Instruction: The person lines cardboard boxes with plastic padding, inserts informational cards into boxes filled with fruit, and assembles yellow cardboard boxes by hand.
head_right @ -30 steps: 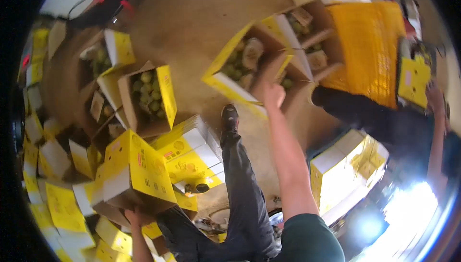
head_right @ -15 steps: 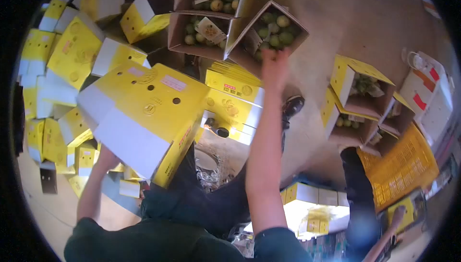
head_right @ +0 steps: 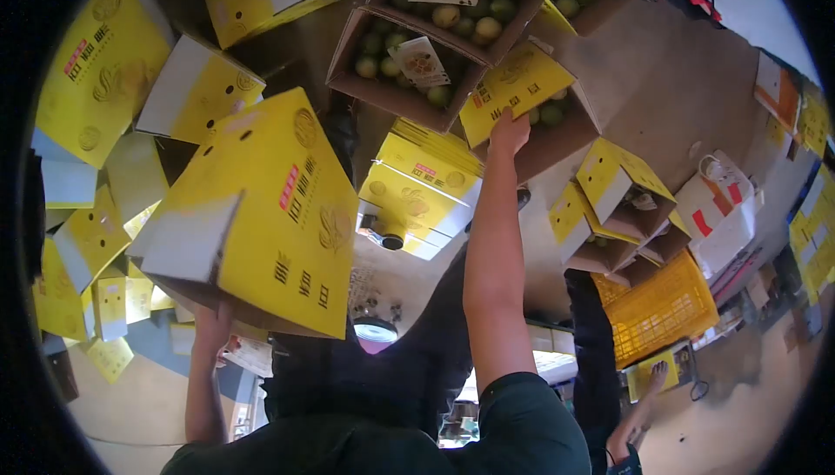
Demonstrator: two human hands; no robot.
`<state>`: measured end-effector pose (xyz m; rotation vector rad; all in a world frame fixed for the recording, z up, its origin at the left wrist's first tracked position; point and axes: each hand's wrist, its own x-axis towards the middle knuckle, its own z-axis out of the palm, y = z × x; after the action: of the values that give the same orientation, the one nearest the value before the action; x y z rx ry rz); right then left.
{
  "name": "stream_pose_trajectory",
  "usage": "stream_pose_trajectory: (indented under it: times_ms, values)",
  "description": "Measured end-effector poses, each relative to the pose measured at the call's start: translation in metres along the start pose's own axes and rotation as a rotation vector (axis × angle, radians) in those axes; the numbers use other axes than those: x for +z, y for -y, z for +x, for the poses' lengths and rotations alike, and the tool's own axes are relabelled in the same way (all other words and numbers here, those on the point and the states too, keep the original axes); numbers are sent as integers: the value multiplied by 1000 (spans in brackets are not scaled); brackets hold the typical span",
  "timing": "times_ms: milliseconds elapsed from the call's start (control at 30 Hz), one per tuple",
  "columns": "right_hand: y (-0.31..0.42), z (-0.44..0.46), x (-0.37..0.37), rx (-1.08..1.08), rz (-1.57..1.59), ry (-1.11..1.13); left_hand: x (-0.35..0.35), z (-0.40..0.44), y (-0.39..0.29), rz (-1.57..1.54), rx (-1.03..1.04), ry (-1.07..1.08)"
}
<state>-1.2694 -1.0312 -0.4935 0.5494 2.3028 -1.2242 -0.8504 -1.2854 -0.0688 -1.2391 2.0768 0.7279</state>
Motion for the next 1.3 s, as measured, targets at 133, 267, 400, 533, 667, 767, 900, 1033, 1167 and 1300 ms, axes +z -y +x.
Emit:
stream_pose_trajectory:
  times_ms: [133,267,400,533,667,767,900,1033,1167,1300]
  values:
    - [-14,-7,-49,-137,-392,-111,-6,11,-16,-114,-57,24]
    - [7,-26,-103,-396,-623,-80,-4,5,-8,-192,-148,-29]
    - [-3,-32,-133,-454,-681,0,-3,5,4,-172,-117,-17]
    - [-48,-7,-141,-483,-873,29,-9,14,4,-125,-114,13]
    - [-48,-26,-120,-512,-810,69,-9,15,3,-176,-164,-12]
    - [0,-99,-63,-71,-704,254,-12,10,6,-214,-322,-8]
    - [6,-77,27,-211,-724,122,-16,21,-11,-266,-343,-6]
    - [20,-26,74,-149,-582,167,-11,15,6,-161,-185,-63]
    - [-17,-30,47,-139,-581,178,-12,14,-4,-78,-130,-41]
    - [-75,-66,0,-131,-482,42,-11,16,-12,-77,-119,-56]
